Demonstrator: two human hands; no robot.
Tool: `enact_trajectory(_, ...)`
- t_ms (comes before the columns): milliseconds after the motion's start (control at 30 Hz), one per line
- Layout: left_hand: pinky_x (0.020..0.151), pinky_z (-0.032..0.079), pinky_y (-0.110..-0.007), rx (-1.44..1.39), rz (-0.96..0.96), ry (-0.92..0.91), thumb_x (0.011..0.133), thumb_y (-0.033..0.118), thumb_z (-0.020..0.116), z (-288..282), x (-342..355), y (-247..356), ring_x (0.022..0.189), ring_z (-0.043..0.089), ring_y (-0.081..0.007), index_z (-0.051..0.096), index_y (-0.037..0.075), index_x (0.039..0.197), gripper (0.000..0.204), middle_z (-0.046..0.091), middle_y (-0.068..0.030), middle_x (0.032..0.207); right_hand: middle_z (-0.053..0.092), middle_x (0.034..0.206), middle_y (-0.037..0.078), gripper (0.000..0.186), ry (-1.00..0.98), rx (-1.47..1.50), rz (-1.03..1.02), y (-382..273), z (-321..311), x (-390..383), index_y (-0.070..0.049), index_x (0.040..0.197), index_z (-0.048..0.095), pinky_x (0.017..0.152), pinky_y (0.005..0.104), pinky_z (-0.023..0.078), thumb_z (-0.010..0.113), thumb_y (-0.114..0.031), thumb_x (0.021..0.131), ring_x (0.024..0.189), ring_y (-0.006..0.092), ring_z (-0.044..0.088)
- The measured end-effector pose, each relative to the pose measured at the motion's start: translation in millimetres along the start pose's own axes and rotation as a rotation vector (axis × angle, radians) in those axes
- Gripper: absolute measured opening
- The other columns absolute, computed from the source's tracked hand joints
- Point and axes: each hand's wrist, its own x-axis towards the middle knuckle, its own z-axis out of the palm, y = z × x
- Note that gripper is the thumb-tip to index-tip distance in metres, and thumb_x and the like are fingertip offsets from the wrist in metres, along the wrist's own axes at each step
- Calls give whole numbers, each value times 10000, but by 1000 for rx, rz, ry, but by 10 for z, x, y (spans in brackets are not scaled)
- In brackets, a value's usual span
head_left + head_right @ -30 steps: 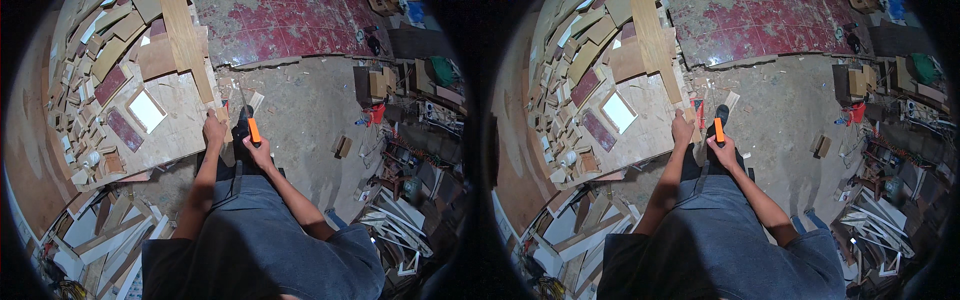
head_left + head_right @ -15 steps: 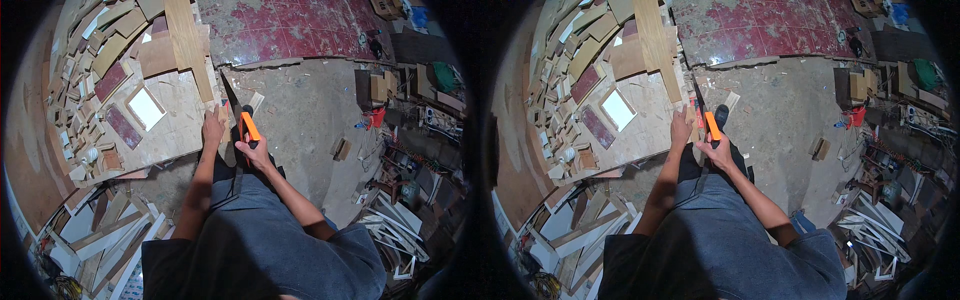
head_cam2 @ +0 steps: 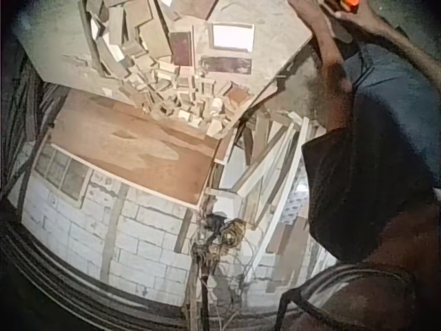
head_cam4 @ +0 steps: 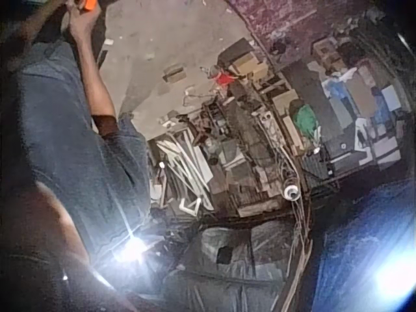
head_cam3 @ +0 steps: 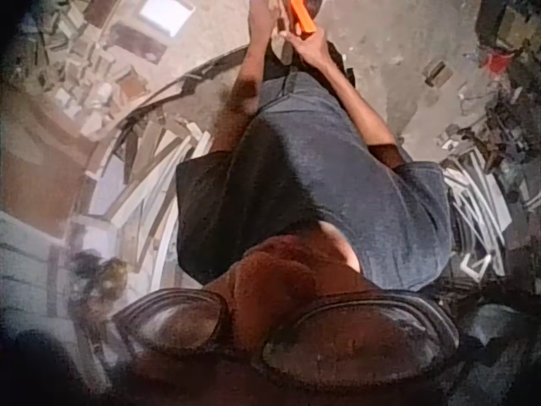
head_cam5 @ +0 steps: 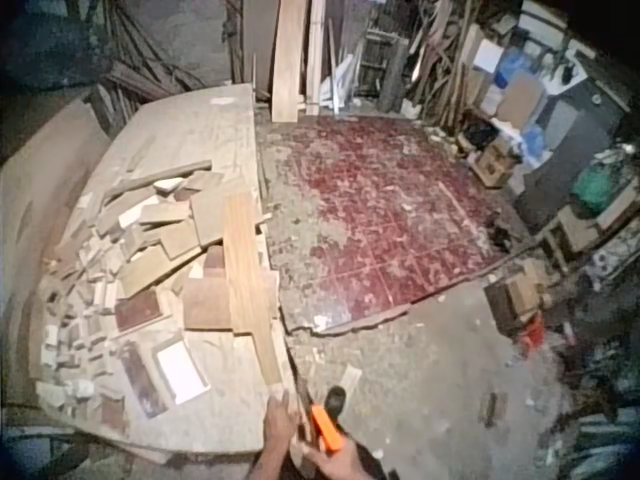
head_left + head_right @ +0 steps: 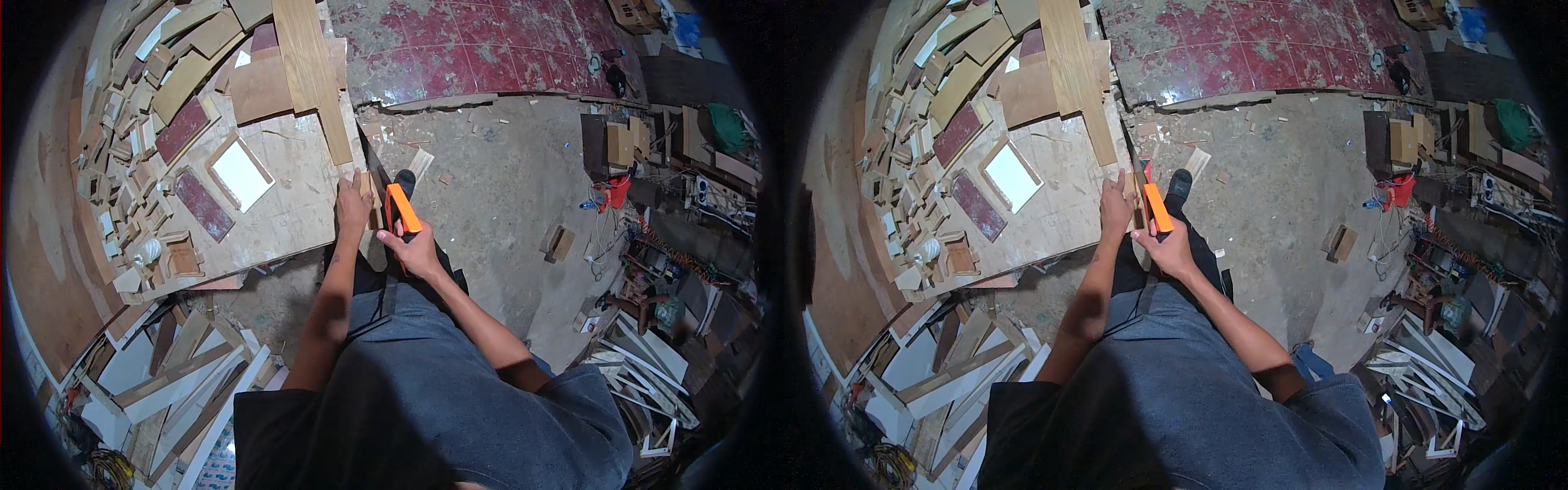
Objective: Cutting a small piece of wood with a hand saw and then applying glue to join pieces.
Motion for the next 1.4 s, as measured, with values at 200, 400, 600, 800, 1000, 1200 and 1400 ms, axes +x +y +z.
enact_trajectory(200, 832, 517, -437, 13, -46, -74, 862, 133, 668, 37, 18, -71, 964, 607, -361, 404, 143, 1454, 649, 486, -206, 1104, 452, 613, -29, 332, -60, -104, -113, 58, 93, -44, -64, 698, 465, 542, 268, 392, 779, -112, 796, 575, 77, 437)
enact_trajectory(400, 800, 496, -470, -205, -322, -105, 975, 390, 503, -38, 151, 98, 921, 624, -405, 481, 28, 1259, 461, 563, -248, 1001, 505, 614, 16, 252, -115, -88, -118, 175, 145, -28, -18, 746, 531, 551, 300, 419, 762, -107, 799, 582, 106, 472)
enact_trajectory(600, 773, 479, -473, -311, -546, -104, 972, 580, 411, 20, 175, 267, 837, 641, -407, 495, -22, 961, 608, 626, -246, 835, 567, 648, 125, 259, -119, -145, -169, 229, 160, -30, 31, 817, 570, 585, 346, 454, 757, -146, 791, 590, 181, 541)
enact_trajectory(800, 746, 479, -457, -195, -276, -69, 967, 291, 550, 209, 148, -254, 827, 598, -370, 464, 28, 1361, 482, 514, -207, 933, 552, 624, 95, 259, -125, -101, -169, 152, 168, -25, 18, 765, 552, 568, 330, 439, 757, -138, 794, 579, 163, 531)
enact_trajectory(1000, 766, 480, -440, 68, -38, 45, 797, 106, 695, 65, 40, 59, 879, 590, -364, 500, 144, 1408, 643, 486, -202, 977, 478, 614, -10, 333, -79, 38, -46, 37, -59, 102, -58, 679, 443, 549, 278, 402, 750, -95, 804, 585, 83, 448)
enact_trajectory(1200, 710, 514, -401, 41, -223, 116, 726, 171, 775, -50, 113, 91, 764, 656, -301, 672, 242, 1223, 513, 652, -139, 806, 484, 630, -8, 333, -106, 7, 56, -140, -158, 255, -63, 696, 430, 553, 272, 402, 744, -84, 803, 613, 71, 454)
enact_trajectory(1400, 682, 515, -396, -206, -394, 161, 659, 139, 812, -77, 144, 134, 673, 678, -283, 733, 256, 1083, 448, 713, -142, 776, 476, 605, -10, 303, -123, -25, 128, -291, -144, 383, -69, 705, 436, 512, 284, 400, 704, -112, 840, 558, 72, 442)
